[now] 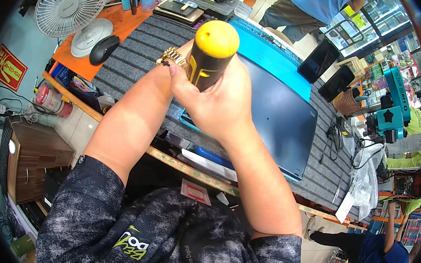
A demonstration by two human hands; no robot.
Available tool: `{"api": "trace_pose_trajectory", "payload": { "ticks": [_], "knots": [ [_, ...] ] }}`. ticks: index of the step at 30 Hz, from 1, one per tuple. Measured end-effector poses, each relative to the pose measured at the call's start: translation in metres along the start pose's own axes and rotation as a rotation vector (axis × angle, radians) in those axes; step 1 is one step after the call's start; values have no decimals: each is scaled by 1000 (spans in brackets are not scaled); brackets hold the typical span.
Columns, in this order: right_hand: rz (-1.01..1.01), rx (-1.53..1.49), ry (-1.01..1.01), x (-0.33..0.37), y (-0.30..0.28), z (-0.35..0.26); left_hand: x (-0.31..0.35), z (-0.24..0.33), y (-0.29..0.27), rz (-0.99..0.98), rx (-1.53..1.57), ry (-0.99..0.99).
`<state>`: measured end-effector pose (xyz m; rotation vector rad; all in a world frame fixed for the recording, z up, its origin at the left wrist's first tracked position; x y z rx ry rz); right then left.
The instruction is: The person unscrews the bottom cover of a laptop using a powered screwdriver, pries the edges of the case apart with a thin tool, and removes the bottom panel to reveal the internal components.
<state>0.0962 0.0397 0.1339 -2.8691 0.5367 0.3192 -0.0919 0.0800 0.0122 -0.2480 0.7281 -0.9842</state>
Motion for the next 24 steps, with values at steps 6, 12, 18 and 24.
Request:
{"api": "trace_pose_trajectory", "payload": {
  "ticks": [6,12,18,24],
  "knots": [
    [13,1,-24,0,-2,1,5,1,1,-6,45,-18],
    [-2,17,6,1,-1,1,1,-3,1,32,67,-4],
    [11,-3,-22,1,-4,5,-6,-22,7,13,96,-137],
    [12,13,-34,2,-8,8,-10,-24,11,-29,-2,2]
  ]
}}
Point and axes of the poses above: each hand's wrist, its own x-axis away from the middle knuckle, its own y-axis out of the palm, z = x × y, the point moved 7 cm from there along -x, towards the middle knuckle, and after that the axes turned 15 degrees about y, right-handed, at the moved point
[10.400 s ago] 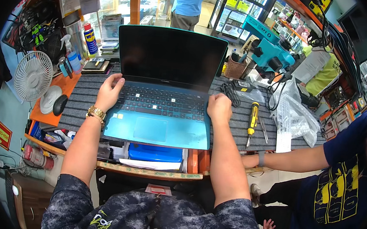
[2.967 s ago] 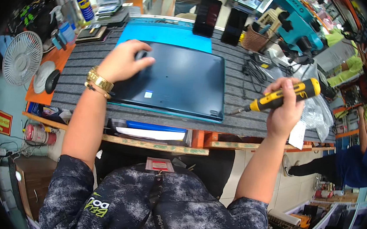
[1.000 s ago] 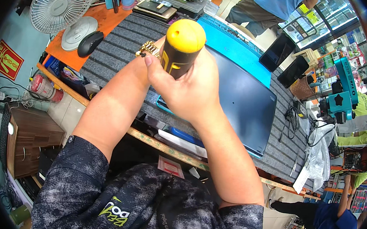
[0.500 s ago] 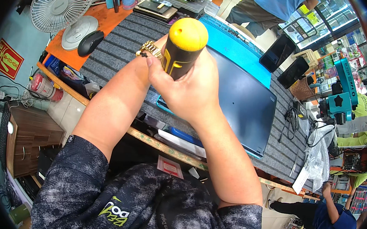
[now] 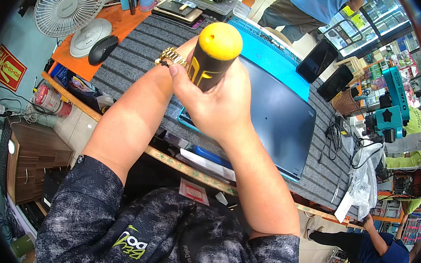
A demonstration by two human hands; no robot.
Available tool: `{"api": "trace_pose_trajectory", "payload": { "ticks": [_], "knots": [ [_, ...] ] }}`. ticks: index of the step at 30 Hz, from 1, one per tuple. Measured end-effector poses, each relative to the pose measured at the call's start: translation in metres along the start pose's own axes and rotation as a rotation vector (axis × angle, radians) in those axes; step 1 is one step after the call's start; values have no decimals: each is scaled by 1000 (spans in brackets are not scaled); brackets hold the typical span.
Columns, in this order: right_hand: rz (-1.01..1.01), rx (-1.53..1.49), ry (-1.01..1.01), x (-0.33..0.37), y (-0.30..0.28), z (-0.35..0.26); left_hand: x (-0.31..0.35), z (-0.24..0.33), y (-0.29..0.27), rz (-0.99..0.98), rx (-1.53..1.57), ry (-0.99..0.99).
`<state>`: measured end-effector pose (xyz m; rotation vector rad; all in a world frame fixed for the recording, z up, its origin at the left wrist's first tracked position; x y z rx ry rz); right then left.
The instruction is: The person unscrews the bottom cover of a laptop using a powered screwdriver, pries the edges of the case apart with a thin tool, and removes the bottom panel to reveal the internal components.
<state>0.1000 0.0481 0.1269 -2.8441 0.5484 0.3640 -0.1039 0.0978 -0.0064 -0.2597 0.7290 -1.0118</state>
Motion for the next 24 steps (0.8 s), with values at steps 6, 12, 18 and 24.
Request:
{"api": "trace_pose_trajectory", "payload": {
  "ticks": [6,12,18,24],
  "knots": [
    [19,-21,-57,4,-1,-7,0,-2,-8,66,-84,146],
    [324,-299,-119,10,-102,-14,1,72,-20,-13,-204,142],
    [395,-469,-171,28,-176,-20,36,117,13,-618,618,-57],
    [504,-475,-162,41,-198,-12,37,139,30,-595,684,-10]
  ]
}}
Point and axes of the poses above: each hand's wrist, its own x-axis away from the middle knuckle, its own y-axis out of the palm, z = x × y, the point moved 7 cm from there along -x, towards the middle knuckle, and after that the axes turned 15 degrees about y, right-handed, at the moved point
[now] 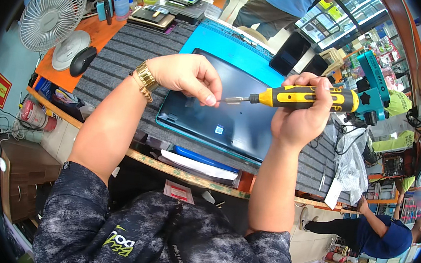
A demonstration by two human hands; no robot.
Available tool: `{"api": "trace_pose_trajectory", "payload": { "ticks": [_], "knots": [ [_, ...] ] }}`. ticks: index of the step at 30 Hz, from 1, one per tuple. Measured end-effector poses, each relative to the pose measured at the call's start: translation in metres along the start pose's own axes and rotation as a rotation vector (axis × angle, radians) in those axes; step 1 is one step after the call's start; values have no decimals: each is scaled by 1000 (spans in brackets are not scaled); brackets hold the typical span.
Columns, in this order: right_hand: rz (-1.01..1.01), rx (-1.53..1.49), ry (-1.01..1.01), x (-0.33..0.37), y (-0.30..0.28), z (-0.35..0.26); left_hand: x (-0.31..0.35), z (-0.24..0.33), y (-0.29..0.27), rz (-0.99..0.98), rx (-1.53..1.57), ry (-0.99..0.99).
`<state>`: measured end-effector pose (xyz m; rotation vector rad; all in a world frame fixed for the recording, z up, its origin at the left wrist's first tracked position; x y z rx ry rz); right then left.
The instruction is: The person unscrews the bottom cover of a laptop using a powered screwdriver, pries the edges of the case apart with a thin tool, and removes the bottom panel to reveal the internal components.
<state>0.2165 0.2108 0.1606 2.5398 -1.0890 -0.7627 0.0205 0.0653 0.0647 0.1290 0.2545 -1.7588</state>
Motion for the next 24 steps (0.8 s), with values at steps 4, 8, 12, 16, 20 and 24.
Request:
{"api": "trace_pose_trajectory", "payload": {
  "ticks": [4,8,12,16,20,24],
  "knots": [
    [61,3,-18,3,-9,0,-8,-5,4,18,-94,13],
    [103,-32,-57,3,-15,-3,-17,-15,14,73,51,57],
    [116,-8,-94,8,-16,-5,-23,-18,23,115,235,104],
    [139,-1,-84,13,-31,-11,-20,-17,12,108,80,43],
    [1,127,-76,22,-34,-13,-20,-18,-11,303,-309,159],
    [-162,265,-54,45,-28,-15,-17,-11,-13,315,-823,165]
  ]
}}
Point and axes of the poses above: each hand's wrist, its own x-axis away from the middle knuckle, its own y-axis out of the palm, z = x × y, the point moved 7 cm from there along -x, towards the middle knuckle, and after that the axes turned 15 degrees about y, right-handed, at the moved point
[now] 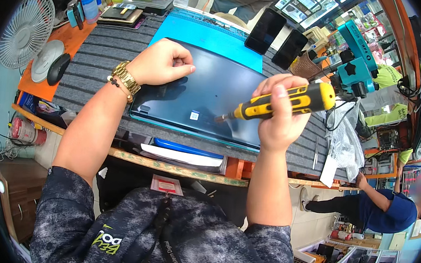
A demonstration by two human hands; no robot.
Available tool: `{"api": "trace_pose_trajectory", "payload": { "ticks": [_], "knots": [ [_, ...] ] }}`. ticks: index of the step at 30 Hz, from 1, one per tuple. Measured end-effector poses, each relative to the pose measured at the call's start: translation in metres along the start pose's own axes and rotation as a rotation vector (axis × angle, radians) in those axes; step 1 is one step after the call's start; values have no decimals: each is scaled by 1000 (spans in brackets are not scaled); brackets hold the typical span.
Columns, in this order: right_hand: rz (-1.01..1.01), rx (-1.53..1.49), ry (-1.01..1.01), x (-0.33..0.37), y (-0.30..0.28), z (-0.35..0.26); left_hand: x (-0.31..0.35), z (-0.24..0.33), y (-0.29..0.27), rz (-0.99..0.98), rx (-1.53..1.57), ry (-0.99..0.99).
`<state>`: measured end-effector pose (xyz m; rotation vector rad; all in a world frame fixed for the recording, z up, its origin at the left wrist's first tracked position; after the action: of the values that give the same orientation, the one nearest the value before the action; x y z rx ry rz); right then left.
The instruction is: The person unscrews the bottom cover of a laptop using a powered screwdriver, pries the edges of the case apart with a thin tool, and removes the bottom panel to reveal the internal components.
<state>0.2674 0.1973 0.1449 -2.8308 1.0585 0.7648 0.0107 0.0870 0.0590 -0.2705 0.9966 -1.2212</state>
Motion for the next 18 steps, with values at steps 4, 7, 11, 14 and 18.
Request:
{"api": "trace_pose_trajectory", "payload": {
  "ticks": [4,7,11,14,18],
  "knots": [
    [-14,56,14,14,4,4,0,-3,-5,123,35,6],
    [-10,47,39,18,4,15,0,-8,-6,137,39,-7],
    [11,48,55,19,3,21,0,-7,-6,133,16,-4],
    [-34,110,97,18,6,20,0,-6,-6,133,29,-14],
    [-66,164,132,19,28,16,1,-6,-5,128,33,-28]
  ]
}}
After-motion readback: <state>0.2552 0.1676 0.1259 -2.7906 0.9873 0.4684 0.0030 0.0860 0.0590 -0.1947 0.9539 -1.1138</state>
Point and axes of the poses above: each hand's wrist, its own x-axis away from the middle knuckle, its own y-axis out of the palm, z = x × y, the point moved 7 cm from there along -x, towards the middle knuckle, and after that the axes turned 15 degrees about y, right-handed, at the moved point
